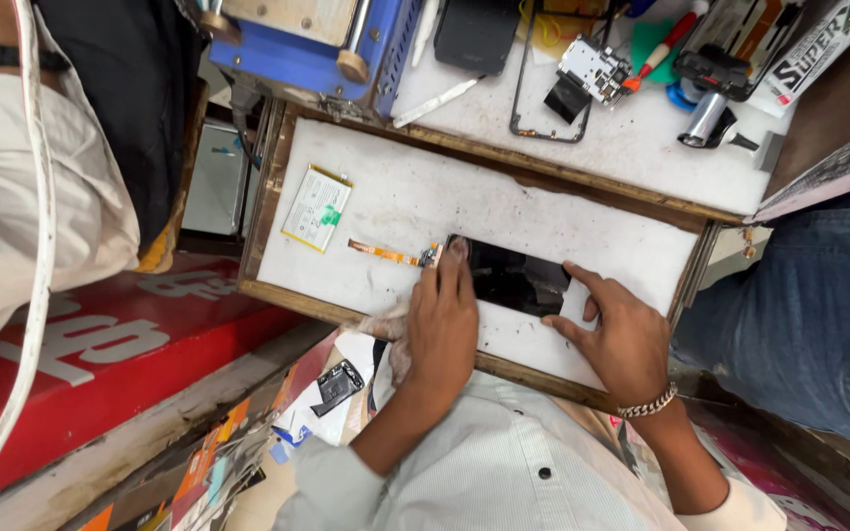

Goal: The person disassembles a smartphone, removes the battery and screen, and cleans the screen with a cloth and spray. The person uses a screwdriver to remove screws and handles the internal components carefully.

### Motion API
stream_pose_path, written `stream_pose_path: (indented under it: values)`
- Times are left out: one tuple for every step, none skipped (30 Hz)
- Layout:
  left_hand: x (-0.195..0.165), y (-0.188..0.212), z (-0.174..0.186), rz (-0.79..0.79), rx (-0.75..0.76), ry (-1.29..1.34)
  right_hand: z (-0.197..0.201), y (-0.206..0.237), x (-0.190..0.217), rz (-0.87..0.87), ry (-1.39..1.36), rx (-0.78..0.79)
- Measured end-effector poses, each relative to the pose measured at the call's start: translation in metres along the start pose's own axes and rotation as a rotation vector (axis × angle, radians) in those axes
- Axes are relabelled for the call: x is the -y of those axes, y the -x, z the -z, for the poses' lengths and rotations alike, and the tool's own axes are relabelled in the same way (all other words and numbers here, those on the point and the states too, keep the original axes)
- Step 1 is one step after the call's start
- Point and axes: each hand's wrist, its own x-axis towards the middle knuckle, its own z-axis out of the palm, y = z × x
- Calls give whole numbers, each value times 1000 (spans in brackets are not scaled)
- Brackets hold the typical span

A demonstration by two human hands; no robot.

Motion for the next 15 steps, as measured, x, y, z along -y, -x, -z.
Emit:
stream_pose_path:
  values:
    - [1,2,2,-14,22,-22,0,0,0,-16,3,17]
    - [1,3,4,-22,47,-47,0,0,0,-17,5,21]
    - [2,1,4,-8,48,-21,0,0,0,-17,5,22]
    - [3,-2,4,4,46,6,1,0,1,-16,6,20]
    - [4,-4,3,15,45,35,1,0,1,1,12,16]
    - [5,-6,3,14,46,40,1,0,1,14,21,11]
    - [7,-8,3,7,48,47,1,0,1,23,31,4]
    - [8,-8,3,0,50,53,2,0,2,-12,36,14]
    - [10,-6,4,-25,27,34,2,0,2,-41,40,26]
    - [13,-3,7,-45,1,10,1,0,3,-63,42,39]
    - [15,0,9,-63,-24,-17,1,-1,3,-51,32,35]
    - [18,1,10,-56,9,7,0,-1,3,-44,21,33]
    - [20,2,11,-51,47,36,0,0,3,-45,14,33]
    - [22,1,11,-47,85,69,0,0,3,-40,25,33]
    - [24,0,10,-59,79,84,0,1,3,-30,38,31]
